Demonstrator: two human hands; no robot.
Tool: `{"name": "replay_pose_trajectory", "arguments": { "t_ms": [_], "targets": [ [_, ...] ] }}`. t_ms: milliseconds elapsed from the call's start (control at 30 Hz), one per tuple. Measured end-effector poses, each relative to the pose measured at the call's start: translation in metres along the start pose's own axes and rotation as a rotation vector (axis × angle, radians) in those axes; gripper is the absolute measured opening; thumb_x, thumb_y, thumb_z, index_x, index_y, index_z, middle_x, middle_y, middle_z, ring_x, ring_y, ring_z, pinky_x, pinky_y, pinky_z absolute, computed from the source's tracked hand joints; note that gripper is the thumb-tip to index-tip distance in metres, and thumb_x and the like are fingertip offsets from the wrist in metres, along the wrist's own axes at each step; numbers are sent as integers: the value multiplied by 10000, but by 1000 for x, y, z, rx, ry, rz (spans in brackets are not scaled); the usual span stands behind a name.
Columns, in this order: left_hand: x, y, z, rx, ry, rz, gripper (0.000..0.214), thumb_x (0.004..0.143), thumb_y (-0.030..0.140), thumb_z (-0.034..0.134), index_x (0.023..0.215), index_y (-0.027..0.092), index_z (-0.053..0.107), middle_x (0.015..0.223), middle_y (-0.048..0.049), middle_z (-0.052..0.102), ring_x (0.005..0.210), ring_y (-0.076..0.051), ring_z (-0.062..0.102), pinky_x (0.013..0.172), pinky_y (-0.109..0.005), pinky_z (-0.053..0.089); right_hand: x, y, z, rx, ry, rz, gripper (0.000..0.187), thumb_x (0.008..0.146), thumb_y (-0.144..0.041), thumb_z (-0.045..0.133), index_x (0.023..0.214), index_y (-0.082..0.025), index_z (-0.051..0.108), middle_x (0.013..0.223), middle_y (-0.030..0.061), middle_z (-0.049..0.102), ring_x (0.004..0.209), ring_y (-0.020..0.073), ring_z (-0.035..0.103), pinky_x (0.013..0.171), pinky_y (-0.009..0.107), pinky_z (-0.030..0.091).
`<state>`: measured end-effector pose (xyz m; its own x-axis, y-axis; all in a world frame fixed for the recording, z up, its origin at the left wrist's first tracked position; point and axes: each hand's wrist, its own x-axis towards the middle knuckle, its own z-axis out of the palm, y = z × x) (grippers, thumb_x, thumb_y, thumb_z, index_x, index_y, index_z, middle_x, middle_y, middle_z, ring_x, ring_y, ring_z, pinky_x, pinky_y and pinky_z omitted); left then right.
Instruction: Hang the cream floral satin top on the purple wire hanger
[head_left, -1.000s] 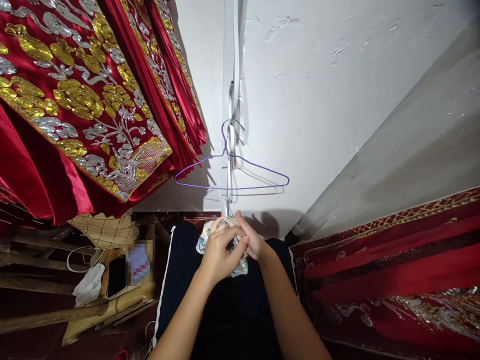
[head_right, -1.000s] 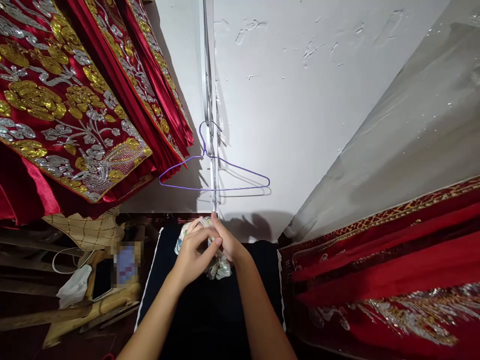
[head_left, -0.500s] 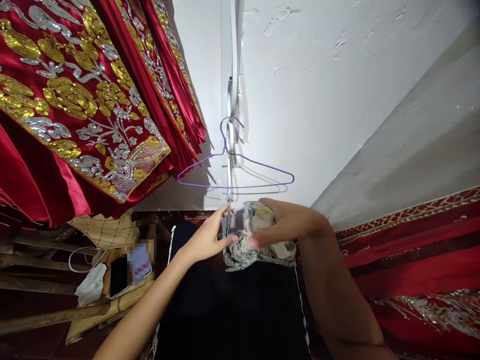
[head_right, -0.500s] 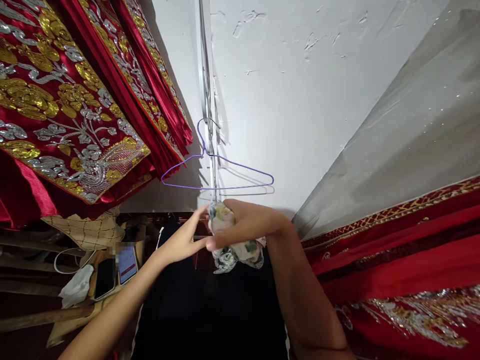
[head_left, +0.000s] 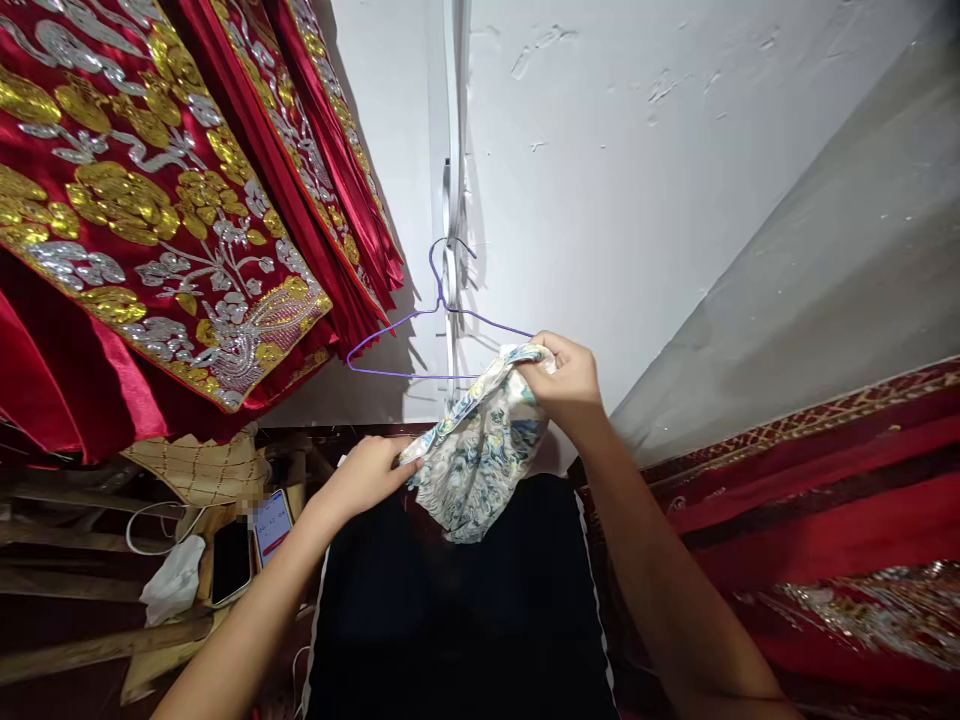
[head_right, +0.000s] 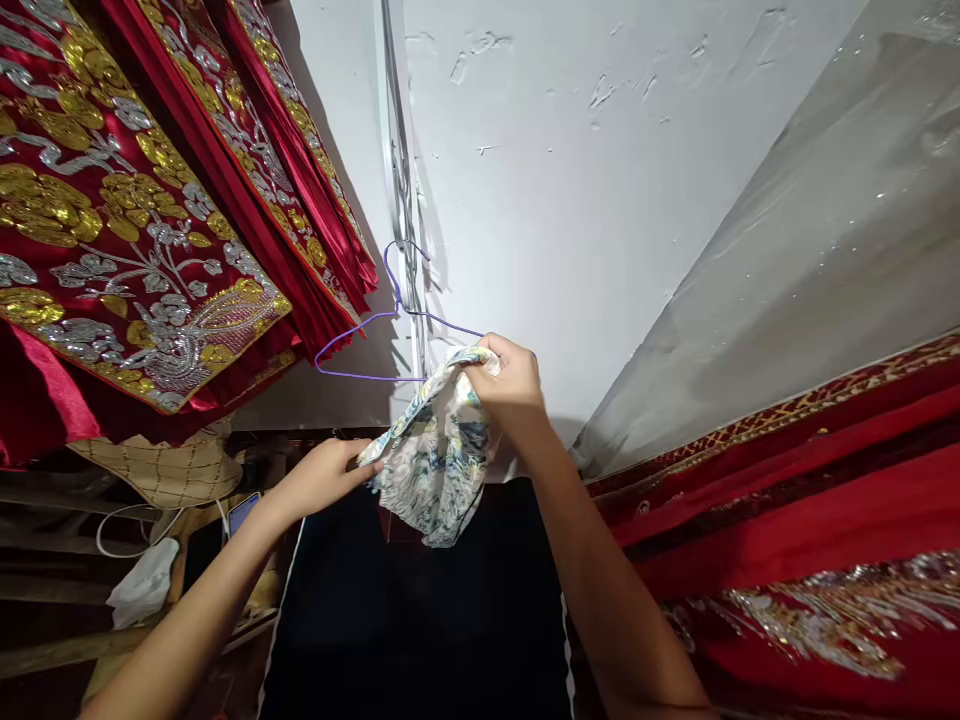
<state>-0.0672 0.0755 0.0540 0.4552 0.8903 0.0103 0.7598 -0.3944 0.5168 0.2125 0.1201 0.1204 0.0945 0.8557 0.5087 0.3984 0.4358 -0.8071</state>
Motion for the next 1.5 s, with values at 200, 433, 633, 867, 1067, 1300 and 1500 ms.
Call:
{"name": "replay_pose_trajectory", "arguments": {
  "t_ms": [200,433,633,867,1067,1300,1500],
  "targets": [
    [-15,-20,-25,380,-63,-311,172,900,276,495,881,225,658,950,-113,740,902,-296,698,687,-314,428,-5,58,58,81,-279,175,254,826,-308,491,988,-204,656,738,9,587,674,164,525,611,269,396],
    [-19,-41,-31,428,46,-372,215,869,181,437,858,198,651,951,-146,740,937,-311,703,769,-355,477,-18,86,54,1,-301,139,146,748,-274,493,647,-219,402,602,-43,356,606,124,312,553,263,252],
    [-8,-47,-60,274,324,-172,299,883,226,344,792,190,626,997,-130,709,973,-285,658,868,-368,488,-27,67,47,-46,-257,150,150,700,-243,487,617,-225,364,605,-45,315,643,127,247,559,268,226],
    [-25,-49,-56,219,371,-266,210,882,315,398,774,213,548,934,-101,687,867,-274,648,776,-351,472,-31,70,59,-64,-156,160,121,635,-219,470,582,-225,361,589,-49,251,615,117,230,536,276,193],
    [-11,-47,-73,227,590,-310,215,923,355,399,874,213,553,972,-101,676,942,-285,643,793,-354,464,-43,65,69,57,-117,178,203,673,-197,491,603,-233,305,623,-49,208,614,114,195,529,287,158],
    [13,-68,-67,163,235,-405,133,839,305,506,855,208,596,860,-82,680,845,-280,660,745,-352,484,-50,65,61,-119,-59,62,264,569,-111,429,615,-237,201,619,-51,137,629,121,140,561,314,112],
    [30,-51,-79,242,604,-94,143,838,201,473,961,185,545,1077,-150,643,1046,-305,625,939,-430,496,-47,63,56,-94,-6,50,289,612,-158,471,609,-238,193,605,-53,147,617,117,162,548,301,134]
  ]
}}
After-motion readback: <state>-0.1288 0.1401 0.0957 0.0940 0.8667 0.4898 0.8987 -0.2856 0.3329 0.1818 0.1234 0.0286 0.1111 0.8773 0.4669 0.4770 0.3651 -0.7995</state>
